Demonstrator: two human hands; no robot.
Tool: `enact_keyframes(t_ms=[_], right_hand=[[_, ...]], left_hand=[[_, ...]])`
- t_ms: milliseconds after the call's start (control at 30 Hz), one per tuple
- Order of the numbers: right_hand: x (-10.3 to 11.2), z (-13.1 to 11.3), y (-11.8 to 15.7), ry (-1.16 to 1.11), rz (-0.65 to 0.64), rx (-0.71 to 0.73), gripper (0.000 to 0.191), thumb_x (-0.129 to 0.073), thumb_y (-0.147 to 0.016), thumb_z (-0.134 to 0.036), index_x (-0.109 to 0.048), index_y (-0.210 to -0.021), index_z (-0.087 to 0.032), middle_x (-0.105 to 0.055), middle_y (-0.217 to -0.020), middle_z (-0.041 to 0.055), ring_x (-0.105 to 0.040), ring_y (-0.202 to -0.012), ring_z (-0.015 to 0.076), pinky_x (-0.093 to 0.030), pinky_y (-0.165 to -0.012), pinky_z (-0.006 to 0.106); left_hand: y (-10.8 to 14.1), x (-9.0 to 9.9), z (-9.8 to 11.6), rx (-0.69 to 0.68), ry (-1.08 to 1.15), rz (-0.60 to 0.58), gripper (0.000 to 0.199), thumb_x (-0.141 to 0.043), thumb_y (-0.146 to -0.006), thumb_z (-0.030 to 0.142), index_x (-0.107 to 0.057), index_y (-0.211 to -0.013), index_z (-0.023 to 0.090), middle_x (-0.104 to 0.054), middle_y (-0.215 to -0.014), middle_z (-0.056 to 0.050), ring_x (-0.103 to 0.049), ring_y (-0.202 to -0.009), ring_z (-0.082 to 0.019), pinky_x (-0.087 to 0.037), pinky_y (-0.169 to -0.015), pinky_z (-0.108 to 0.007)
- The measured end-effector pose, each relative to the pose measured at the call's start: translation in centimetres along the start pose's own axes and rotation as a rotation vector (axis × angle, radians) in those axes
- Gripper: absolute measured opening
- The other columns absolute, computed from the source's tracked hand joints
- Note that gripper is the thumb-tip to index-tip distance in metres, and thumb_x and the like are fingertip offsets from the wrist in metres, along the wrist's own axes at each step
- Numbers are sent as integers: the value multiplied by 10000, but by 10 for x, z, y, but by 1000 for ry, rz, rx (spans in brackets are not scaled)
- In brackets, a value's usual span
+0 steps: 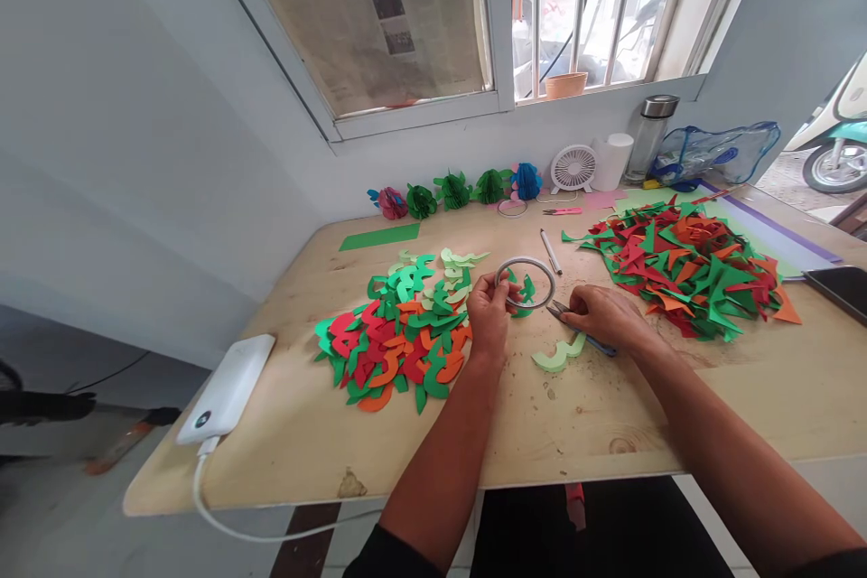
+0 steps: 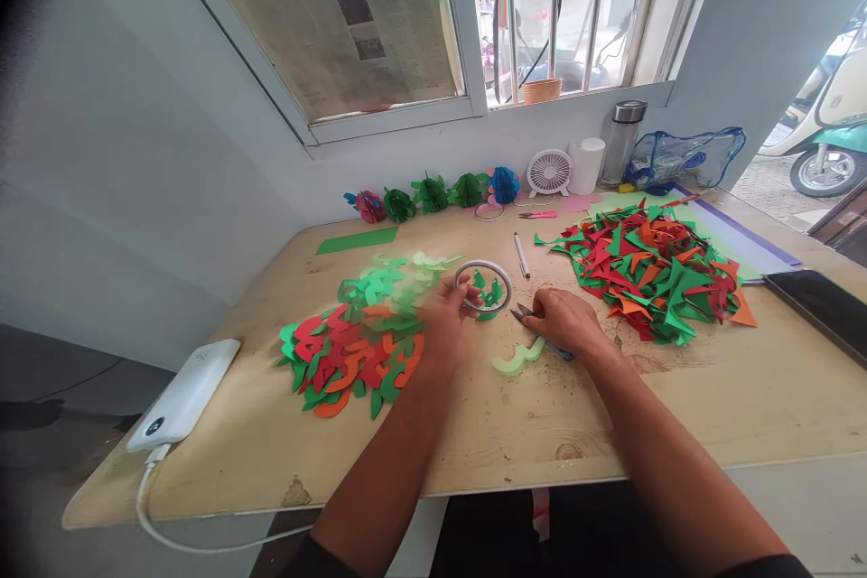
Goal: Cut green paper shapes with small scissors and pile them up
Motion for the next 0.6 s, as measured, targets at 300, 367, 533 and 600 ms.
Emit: enact_keyframes(t_ms=[300, 367, 533, 600], right_hand=[[-1, -4, 2, -39, -19, -22, 170, -598, -738, -379, -585, -723, -211, -649, -760, 30, -551, -714, 171, -274, -543, 254], [-1, -5, 3, -64, -26, -41, 151, -609, -726, -360, -581, -707, -212, -644, -741, 23, -544, -693, 164, -266, -534, 252], [-1, -5, 3, -130, -30, -76, 170, -558, -748, -343, -543, -643, -210, -605, -640, 3, -490, -586, 133, -247, -502, 248], [0, -2, 1, -158, 5, -80, 190, -543, -758, -350, -530, -633, -207, -590, -610, -1, -474, -567, 128, -251, -497, 243]], left_hand=[[2, -1, 2, 5, -12, 6, 175, -620, -688, 299, -583, -785, 158, -632, -650, 0, -556, -510, -89, -376, -477, -200], [2, -2, 2, 4, -22, 5, 178, -622, -687, 305, -581, -777, 158, -632, -650, -1, -555, -508, -89, -376, -477, -202], [1, -2, 2, -1, -22, 4, 189, -629, -683, 312, -587, -783, 158, -633, -647, -1, -554, -506, -89, -375, -477, -202], [1, -1, 2, 0, -11, 2, 183, -623, -685, 305, -587, -787, 158, -634, -646, 0, -555, -506, -87, -373, -475, -198]])
Point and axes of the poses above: each hand's wrist, its own y-axis away from the middle knuckle, its own x-axis out of the back of the hand, z = x × y, the point moved 5 cm from there along -y, towards the middle knuckle
